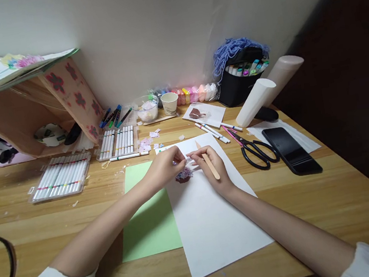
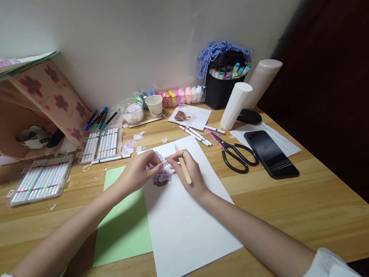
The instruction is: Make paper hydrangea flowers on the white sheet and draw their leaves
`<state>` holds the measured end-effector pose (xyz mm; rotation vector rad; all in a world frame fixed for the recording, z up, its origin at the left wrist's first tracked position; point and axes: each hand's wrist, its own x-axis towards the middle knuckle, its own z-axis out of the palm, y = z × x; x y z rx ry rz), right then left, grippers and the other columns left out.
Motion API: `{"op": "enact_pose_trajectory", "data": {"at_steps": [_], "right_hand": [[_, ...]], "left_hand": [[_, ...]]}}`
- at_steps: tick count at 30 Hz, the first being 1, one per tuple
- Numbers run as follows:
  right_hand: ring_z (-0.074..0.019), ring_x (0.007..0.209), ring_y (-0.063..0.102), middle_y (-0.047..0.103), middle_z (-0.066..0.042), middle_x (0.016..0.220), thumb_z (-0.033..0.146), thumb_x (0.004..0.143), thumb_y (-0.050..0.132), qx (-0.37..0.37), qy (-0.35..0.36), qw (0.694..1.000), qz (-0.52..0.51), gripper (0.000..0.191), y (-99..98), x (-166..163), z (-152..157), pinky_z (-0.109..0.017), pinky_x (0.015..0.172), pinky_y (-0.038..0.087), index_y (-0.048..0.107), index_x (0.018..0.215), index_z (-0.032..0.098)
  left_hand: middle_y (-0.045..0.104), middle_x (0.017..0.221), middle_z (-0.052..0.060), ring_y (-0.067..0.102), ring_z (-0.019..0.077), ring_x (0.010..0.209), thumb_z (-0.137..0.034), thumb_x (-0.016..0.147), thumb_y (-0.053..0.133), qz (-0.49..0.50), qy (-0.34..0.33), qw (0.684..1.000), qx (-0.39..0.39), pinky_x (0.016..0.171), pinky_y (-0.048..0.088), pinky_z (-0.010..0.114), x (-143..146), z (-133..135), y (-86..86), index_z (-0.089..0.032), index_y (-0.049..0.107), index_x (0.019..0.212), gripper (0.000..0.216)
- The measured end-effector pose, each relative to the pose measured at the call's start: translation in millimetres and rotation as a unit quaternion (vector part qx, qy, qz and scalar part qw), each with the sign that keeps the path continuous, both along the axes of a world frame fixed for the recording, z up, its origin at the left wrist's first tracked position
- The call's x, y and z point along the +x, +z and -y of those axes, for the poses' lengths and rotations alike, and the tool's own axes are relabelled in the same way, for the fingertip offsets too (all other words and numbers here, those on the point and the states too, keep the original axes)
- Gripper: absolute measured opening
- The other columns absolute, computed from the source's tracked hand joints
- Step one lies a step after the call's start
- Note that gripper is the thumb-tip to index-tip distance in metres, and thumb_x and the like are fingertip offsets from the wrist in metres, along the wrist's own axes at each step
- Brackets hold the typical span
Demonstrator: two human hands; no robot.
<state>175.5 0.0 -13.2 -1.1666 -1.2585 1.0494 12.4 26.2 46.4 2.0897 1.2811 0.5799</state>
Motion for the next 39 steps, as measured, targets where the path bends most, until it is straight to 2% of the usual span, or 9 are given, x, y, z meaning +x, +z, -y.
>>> {"op": "enact_pose_trajectory", "data": {"at_steps": [5, 9, 13, 16, 19, 21, 27, 32, 39], "right_hand": [[-0.0178, 0.08, 0.064, 0.065, -0.003, 0.083, 0.035, 0.077, 0.069, 0.028, 0.025, 0.999, -0.004, 0.024, -5.0, -4.5, 4.7, -0.032, 0.073, 0.052, 0.05, 0.08, 0.021], [-0.0175, 0.076, 0.064, 0.065, -0.003, 0.082, 0.031, 0.077, 0.07, 0.034, 0.069, 0.996, -0.04, 0.025, -2.6, -5.8, 8.7, -0.032, 0.068, 0.053, 0.046, 0.079, 0.022], [-0.0164, 0.075, 0.063, 0.064, -0.001, 0.08, 0.03, 0.077, 0.071, 0.055, 0.095, 0.994, -0.023, 0.025, 1.1, -6.1, 14.5, -0.03, 0.068, 0.052, 0.047, 0.078, 0.023], [-0.0148, 0.07, 0.061, 0.064, -0.001, 0.079, 0.037, 0.088, 0.056, 0.048, 0.097, 0.994, -0.026, 0.018, 3.1, -5.2, 17.9, -0.03, 0.068, 0.048, 0.051, 0.08, 0.022], [-0.0152, 0.064, 0.056, 0.062, -0.001, 0.07, 0.042, 0.096, 0.034, 0.054, 0.104, 0.992, -0.053, 0.03, 3.5, -3.2, 18.6, -0.03, 0.062, 0.044, 0.056, 0.092, 0.022], [-0.0153, 0.059, 0.051, 0.057, 0.001, 0.062, 0.042, 0.096, 0.032, 0.067, 0.102, 0.991, -0.058, 0.032, 2.2, -1.3, 18.2, -0.029, 0.058, 0.041, 0.057, 0.095, 0.022], [-0.0131, 0.051, 0.041, 0.045, 0.001, 0.053, 0.043, 0.096, 0.034, 0.117, 0.145, 0.981, 0.046, 0.046, -3.3, 1.9, 20.2, -0.029, 0.053, 0.032, 0.047, 0.058, 0.021], [-0.0133, 0.055, 0.045, 0.045, 0.001, 0.057, 0.039, 0.098, 0.029, 0.16, 0.175, 0.96, 0.152, 0.044, -0.3, -0.6, 22.8, -0.028, 0.057, 0.035, 0.047, 0.062, 0.02], [-0.0134, 0.06, 0.049, 0.048, 0.001, 0.061, 0.038, 0.099, 0.029, 0.165, 0.179, 0.954, 0.174, 0.042, 1.0, -2.4, 21.7, -0.027, 0.06, 0.037, 0.048, 0.065, 0.021]], "left_hand": [[0.065, 0.078, 0.001, 0.061, 0.0154, 0.073, -0.019, 0.079, 0.054, 0.04, -0.009, 0.999, -0.02, 0.064, 0.045, 0.026, -7.9, 11.2, -5.6, -0.018, 0.056, 0.076, 0.004], [0.065, 0.081, 0.002, 0.062, 0.0147, 0.075, -0.019, 0.079, 0.056, 0.102, 0.01, 0.993, -0.058, 0.067, 0.046, 0.026, -13.8, 19.2, -12.0, -0.017, 0.058, 0.082, 0.004], [0.065, 0.081, 0.003, 0.063, 0.014, 0.074, -0.022, 0.078, 0.06, 0.165, 0.039, 0.98, -0.103, 0.069, 0.048, 0.026, -20.3, 28.7, -20.8, -0.016, 0.058, 0.083, 0.009], [0.065, 0.079, 0.002, 0.062, 0.0134, 0.072, -0.021, 0.075, 0.064, 0.172, 0.048, 0.974, -0.143, 0.065, 0.047, 0.024, -26.5, 38.1, -26.2, -0.016, 0.058, 0.083, 0.012], [0.067, 0.078, 0.002, 0.062, 0.0133, 0.072, -0.019, 0.073, 0.064, 0.147, 0.04, 0.975, -0.164, 0.063, 0.046, 0.023, -32.2, 47.2, -29.3, -0.016, 0.059, 0.085, 0.013], [0.069, 0.079, 0.002, 0.061, 0.0133, 0.071, -0.018, 0.074, 0.062, 0.123, 0.04, 0.98, -0.15, 0.064, 0.046, 0.024, -34.6, 50.8, -30.9, -0.017, 0.06, 0.086, 0.013], [0.067, 0.08, 0.001, 0.059, 0.0143, 0.07, -0.022, 0.076, 0.058, 0.05, 0.08, 0.993, -0.077, 0.064, 0.045, 0.026, -35.4, 49.1, -36.3, -0.019, 0.061, 0.087, 0.012], [0.066, 0.078, 0.0, 0.059, 0.0135, 0.069, -0.023, 0.076, 0.058, 0.053, 0.095, 0.992, -0.069, 0.064, 0.045, 0.026, -33.8, 47.4, -36.0, -0.019, 0.059, 0.087, 0.012], [0.066, 0.079, 0.0, 0.058, 0.0133, 0.069, -0.022, 0.076, 0.056, 0.062, 0.096, 0.992, -0.062, 0.064, 0.045, 0.025, -32.4, 47.4, -36.6, -0.019, 0.059, 0.088, 0.012]]}}
